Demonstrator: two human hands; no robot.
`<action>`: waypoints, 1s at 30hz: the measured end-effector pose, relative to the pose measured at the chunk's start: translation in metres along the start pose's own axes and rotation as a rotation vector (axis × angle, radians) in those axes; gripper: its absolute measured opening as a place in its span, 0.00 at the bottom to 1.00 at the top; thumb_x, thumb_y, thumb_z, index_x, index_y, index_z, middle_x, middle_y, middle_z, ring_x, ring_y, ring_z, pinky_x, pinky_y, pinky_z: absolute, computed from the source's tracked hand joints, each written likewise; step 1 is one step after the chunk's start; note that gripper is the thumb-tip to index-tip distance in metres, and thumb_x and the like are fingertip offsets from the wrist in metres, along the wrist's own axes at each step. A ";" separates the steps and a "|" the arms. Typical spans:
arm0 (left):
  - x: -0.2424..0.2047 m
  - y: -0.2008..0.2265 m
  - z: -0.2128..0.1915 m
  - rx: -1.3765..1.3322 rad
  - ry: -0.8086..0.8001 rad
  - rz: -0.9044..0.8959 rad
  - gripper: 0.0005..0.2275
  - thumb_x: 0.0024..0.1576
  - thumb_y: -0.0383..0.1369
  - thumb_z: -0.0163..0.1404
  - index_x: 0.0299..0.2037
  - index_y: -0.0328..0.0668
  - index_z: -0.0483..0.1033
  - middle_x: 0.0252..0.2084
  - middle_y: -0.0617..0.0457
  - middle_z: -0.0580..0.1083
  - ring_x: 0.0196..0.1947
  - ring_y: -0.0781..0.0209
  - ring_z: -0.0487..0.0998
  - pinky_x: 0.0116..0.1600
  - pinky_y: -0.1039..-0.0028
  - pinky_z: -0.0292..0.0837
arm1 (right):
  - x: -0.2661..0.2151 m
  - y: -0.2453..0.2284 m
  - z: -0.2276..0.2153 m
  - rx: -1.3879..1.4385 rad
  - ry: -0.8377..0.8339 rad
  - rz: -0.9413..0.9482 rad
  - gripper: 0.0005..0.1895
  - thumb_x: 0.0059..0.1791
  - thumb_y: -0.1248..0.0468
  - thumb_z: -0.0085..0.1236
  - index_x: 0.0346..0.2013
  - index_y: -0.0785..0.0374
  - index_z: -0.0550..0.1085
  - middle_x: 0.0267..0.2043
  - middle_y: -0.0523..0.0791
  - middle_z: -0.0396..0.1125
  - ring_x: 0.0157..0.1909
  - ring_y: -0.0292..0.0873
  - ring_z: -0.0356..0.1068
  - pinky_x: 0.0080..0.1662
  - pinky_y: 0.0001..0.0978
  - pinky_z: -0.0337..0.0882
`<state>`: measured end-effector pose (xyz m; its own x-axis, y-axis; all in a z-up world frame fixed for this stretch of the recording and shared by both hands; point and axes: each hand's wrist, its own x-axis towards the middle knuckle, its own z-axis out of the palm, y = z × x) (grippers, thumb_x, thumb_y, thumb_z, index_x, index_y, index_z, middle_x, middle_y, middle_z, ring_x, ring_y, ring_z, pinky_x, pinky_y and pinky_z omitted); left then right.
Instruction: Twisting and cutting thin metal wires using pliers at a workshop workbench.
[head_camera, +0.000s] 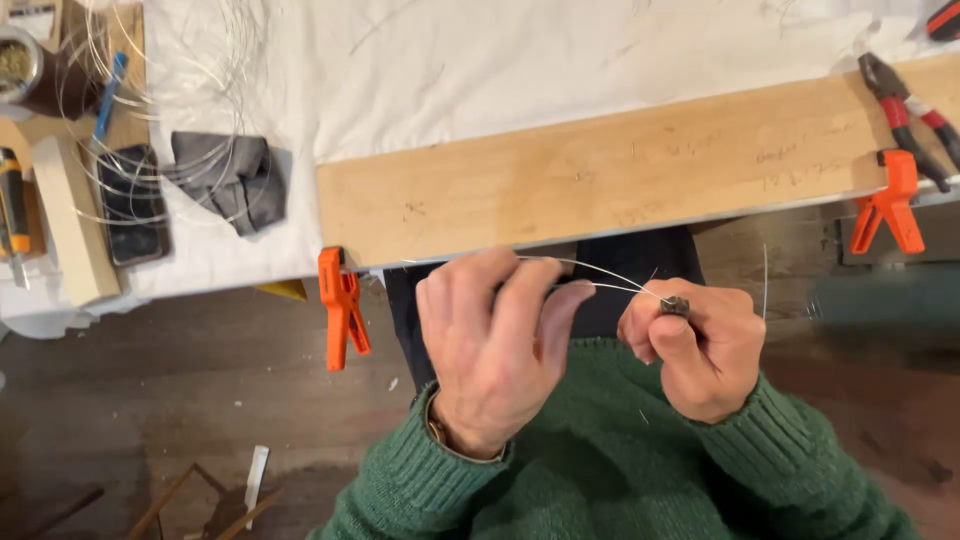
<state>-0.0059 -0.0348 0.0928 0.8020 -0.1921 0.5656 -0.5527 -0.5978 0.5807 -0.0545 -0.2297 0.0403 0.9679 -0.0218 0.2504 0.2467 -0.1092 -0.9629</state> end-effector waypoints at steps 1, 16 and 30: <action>0.001 -0.001 0.001 0.079 -0.001 0.067 0.14 0.54 0.33 0.67 0.46 0.42 0.77 0.46 0.51 0.71 0.46 0.50 0.72 0.49 0.60 0.64 | 0.000 -0.001 0.000 -0.001 0.012 0.001 0.27 0.60 0.49 0.48 0.29 0.71 0.71 0.25 0.47 0.68 0.24 0.34 0.63 0.29 0.24 0.63; -0.029 0.009 -0.035 0.079 0.065 0.213 0.08 0.52 0.24 0.60 0.41 0.33 0.78 0.34 0.49 0.77 0.34 0.53 0.79 0.41 0.66 0.71 | 0.060 0.026 0.008 -0.024 0.007 -0.015 0.21 0.60 0.56 0.48 0.33 0.73 0.71 0.24 0.44 0.68 0.23 0.34 0.63 0.28 0.26 0.65; -0.002 0.007 -0.082 0.105 0.039 0.114 0.14 0.51 0.22 0.62 0.48 0.36 0.79 0.47 0.49 0.78 0.52 0.48 0.79 0.58 0.63 0.72 | 0.041 0.001 -0.001 -0.055 -0.240 0.089 0.17 0.56 0.64 0.47 0.26 0.69 0.73 0.19 0.42 0.64 0.21 0.32 0.60 0.26 0.25 0.62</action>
<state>-0.0300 0.0255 0.1436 0.7252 -0.2342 0.6475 -0.6111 -0.6523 0.4484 -0.0142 -0.2315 0.0497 0.9711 0.2016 0.1277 0.1634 -0.1718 -0.9715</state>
